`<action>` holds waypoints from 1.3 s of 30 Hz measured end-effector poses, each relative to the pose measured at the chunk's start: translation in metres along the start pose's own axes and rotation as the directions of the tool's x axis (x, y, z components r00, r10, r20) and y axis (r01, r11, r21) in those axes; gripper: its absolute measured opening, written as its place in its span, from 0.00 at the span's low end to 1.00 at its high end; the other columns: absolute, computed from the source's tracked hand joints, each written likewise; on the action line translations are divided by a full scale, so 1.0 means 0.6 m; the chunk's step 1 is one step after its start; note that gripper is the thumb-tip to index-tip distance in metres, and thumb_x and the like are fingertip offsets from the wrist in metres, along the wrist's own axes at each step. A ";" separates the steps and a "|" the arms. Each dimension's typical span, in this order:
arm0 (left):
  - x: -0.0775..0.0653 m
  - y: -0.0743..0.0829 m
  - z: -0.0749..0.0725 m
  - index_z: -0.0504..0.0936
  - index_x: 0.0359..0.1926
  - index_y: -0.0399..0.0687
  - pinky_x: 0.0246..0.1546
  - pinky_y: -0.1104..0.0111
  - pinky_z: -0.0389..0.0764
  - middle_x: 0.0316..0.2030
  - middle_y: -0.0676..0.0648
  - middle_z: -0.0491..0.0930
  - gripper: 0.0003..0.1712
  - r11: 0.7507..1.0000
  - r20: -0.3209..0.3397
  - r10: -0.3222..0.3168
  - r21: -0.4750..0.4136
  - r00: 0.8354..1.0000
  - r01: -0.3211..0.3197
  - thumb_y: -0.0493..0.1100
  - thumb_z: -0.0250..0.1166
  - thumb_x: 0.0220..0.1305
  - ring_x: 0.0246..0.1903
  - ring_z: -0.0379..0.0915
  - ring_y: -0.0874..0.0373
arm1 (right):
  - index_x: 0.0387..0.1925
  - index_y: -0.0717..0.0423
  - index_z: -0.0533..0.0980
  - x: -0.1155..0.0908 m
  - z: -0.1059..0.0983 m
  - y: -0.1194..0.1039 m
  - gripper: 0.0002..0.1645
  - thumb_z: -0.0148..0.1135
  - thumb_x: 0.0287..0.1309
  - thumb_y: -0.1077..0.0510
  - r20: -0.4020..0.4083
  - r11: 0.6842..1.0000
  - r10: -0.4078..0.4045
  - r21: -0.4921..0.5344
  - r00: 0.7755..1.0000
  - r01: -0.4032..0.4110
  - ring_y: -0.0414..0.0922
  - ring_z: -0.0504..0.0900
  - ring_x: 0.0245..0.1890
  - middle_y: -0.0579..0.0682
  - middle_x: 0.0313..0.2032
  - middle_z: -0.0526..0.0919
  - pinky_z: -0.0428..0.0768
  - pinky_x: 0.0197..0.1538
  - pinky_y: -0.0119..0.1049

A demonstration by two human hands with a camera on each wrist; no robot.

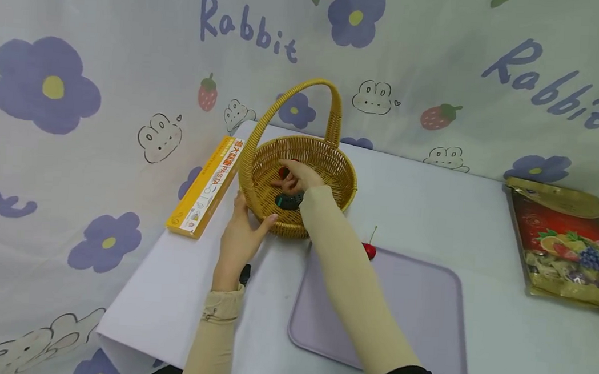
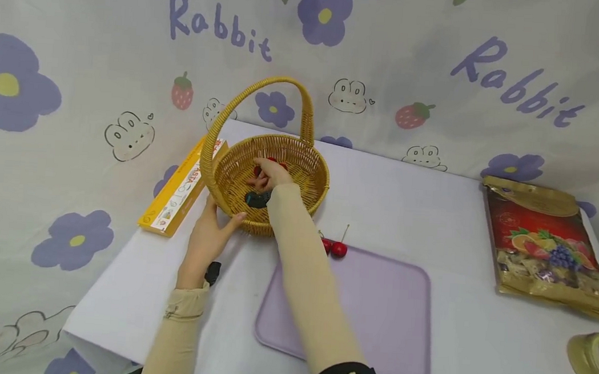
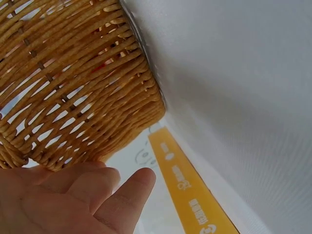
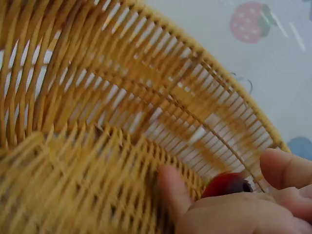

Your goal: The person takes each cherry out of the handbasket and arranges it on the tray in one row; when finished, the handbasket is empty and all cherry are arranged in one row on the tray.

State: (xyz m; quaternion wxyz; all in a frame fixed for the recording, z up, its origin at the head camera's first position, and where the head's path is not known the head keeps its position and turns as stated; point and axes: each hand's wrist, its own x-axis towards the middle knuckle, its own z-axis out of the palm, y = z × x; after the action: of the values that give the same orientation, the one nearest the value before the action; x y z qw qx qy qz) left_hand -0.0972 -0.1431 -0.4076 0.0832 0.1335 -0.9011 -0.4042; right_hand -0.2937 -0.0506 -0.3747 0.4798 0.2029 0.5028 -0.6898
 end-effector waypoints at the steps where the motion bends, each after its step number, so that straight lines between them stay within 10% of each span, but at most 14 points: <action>1: 0.000 0.001 0.000 0.38 0.77 0.63 0.59 0.38 0.68 0.77 0.39 0.39 0.56 1.000 -0.001 0.002 0.003 1.000 -0.002 0.75 0.55 0.59 0.72 0.48 0.36 | 0.60 0.48 0.68 0.001 0.005 0.001 0.21 0.51 0.71 0.46 0.008 1.000 0.000 -0.002 1.000 0.000 0.34 0.48 0.07 0.62 0.61 0.75 0.51 0.13 0.25; 12: 0.003 0.005 0.002 0.38 0.78 0.58 0.58 0.40 0.70 0.76 0.37 0.40 0.57 1.000 -0.002 -0.013 0.004 1.000 0.013 0.74 0.55 0.59 0.70 0.53 0.34 | 0.66 0.48 0.66 0.006 0.034 0.020 0.24 0.49 0.72 0.52 0.065 1.000 -0.019 0.003 0.998 0.019 0.35 0.49 0.06 0.60 0.64 0.73 0.51 0.12 0.25; 22: 0.003 0.004 0.004 0.38 0.78 0.59 0.58 0.39 0.70 0.77 0.38 0.40 0.57 1.000 0.002 -0.003 0.013 1.000 0.003 0.75 0.54 0.59 0.71 0.52 0.34 | 0.33 0.54 0.74 0.015 0.038 0.025 0.12 0.53 0.70 0.52 0.022 0.981 -0.125 -0.147 0.992 0.127 0.35 0.49 0.09 0.49 0.25 0.77 0.51 0.13 0.25; 30: 0.005 0.004 -0.003 0.37 0.77 0.66 0.61 0.38 0.65 0.77 0.38 0.38 0.56 1.000 0.015 -0.014 0.004 1.000 0.014 0.76 0.54 0.58 0.73 0.47 0.36 | 0.62 0.59 0.71 -0.026 0.044 0.014 0.23 0.47 0.73 0.52 0.144 0.972 -0.214 -0.071 0.966 0.225 0.34 0.49 0.09 0.55 0.43 0.79 0.50 0.13 0.23; 39: 0.005 0.005 0.000 0.36 0.77 0.64 0.65 0.41 0.62 0.77 0.40 0.38 0.56 1.000 0.017 -0.022 -0.004 1.000 0.022 0.75 0.55 0.59 0.75 0.42 0.39 | 0.64 0.60 0.69 -0.061 0.034 0.008 0.24 0.46 0.74 0.53 0.185 0.964 -0.264 0.022 0.947 0.264 0.33 0.51 0.09 0.60 0.64 0.71 0.52 0.12 0.22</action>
State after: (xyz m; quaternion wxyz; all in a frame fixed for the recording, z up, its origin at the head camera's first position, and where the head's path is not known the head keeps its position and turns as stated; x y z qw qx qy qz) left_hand -0.1005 -0.1420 -0.4054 0.0715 0.1398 -0.8995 -0.4078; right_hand -0.2687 -0.0519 -0.3407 0.4284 0.0675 0.4794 -0.7630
